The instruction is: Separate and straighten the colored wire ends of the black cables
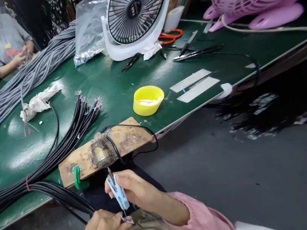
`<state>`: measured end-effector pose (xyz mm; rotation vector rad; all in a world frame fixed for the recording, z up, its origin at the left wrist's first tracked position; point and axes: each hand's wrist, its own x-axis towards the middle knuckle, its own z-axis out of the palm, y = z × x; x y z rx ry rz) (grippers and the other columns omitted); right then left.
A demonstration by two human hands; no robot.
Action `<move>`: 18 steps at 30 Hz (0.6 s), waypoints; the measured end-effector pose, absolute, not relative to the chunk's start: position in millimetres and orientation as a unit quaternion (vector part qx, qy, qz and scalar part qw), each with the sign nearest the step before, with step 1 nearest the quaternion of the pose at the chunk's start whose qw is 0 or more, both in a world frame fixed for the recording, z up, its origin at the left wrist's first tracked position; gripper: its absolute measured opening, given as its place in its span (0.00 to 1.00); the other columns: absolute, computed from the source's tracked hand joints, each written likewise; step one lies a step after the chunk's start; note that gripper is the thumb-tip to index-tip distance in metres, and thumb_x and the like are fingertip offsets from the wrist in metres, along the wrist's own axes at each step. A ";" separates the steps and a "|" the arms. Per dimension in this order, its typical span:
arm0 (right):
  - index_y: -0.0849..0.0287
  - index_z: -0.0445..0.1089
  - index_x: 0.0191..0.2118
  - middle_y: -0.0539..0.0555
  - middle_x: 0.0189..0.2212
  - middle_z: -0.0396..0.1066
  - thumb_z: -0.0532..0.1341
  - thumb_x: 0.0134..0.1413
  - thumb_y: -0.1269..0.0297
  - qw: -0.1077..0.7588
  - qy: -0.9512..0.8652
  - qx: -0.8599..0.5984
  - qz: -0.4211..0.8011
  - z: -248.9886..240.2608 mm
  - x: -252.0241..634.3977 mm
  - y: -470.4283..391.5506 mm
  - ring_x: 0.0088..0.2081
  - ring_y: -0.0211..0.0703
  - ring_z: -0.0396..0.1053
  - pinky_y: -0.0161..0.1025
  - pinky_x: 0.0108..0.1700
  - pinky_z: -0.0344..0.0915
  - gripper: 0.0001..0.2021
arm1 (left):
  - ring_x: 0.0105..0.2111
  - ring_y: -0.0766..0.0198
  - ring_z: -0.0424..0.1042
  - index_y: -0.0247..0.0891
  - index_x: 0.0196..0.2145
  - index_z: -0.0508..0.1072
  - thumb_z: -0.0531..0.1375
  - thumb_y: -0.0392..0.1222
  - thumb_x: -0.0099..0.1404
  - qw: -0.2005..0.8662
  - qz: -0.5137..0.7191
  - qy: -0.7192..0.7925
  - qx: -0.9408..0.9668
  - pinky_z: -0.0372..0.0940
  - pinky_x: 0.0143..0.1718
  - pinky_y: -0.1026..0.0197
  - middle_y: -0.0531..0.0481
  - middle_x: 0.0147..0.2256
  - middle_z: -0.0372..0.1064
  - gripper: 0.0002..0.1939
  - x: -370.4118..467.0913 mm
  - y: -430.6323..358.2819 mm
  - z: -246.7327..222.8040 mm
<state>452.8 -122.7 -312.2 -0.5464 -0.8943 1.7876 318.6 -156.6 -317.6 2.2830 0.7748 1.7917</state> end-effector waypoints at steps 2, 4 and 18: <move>0.67 0.75 0.30 0.52 0.23 0.65 0.71 0.41 0.40 0.511 -0.332 -0.217 0.763 -313.4 450.9 -123.6 0.25 0.31 0.63 0.27 0.25 0.57 0.29 | 0.21 0.71 0.66 0.32 0.30 0.68 0.62 0.30 0.64 0.073 0.592 0.264 0.758 0.63 0.22 0.69 0.53 0.22 0.64 0.07 318.9 -156.1 -320.8; 0.67 0.74 0.29 0.51 0.22 0.65 0.72 0.40 0.41 0.511 -0.307 -0.201 0.778 -314.7 449.9 -124.5 0.23 0.30 0.62 0.26 0.23 0.58 0.28 | 0.22 0.70 0.67 0.32 0.31 0.68 0.62 0.28 0.63 0.077 0.585 0.266 0.762 0.64 0.23 0.69 0.52 0.22 0.65 0.06 318.5 -156.0 -324.1; 0.63 0.75 0.30 0.49 0.22 0.61 0.69 0.46 0.39 0.518 -0.251 -0.167 0.800 -357.5 461.4 -127.8 0.24 0.31 0.57 0.29 0.29 0.57 0.26 | 0.21 0.71 0.66 0.32 0.28 0.67 0.63 0.29 0.62 0.059 0.597 0.260 0.756 0.63 0.21 0.69 0.53 0.22 0.64 0.08 319.9 -155.0 -329.9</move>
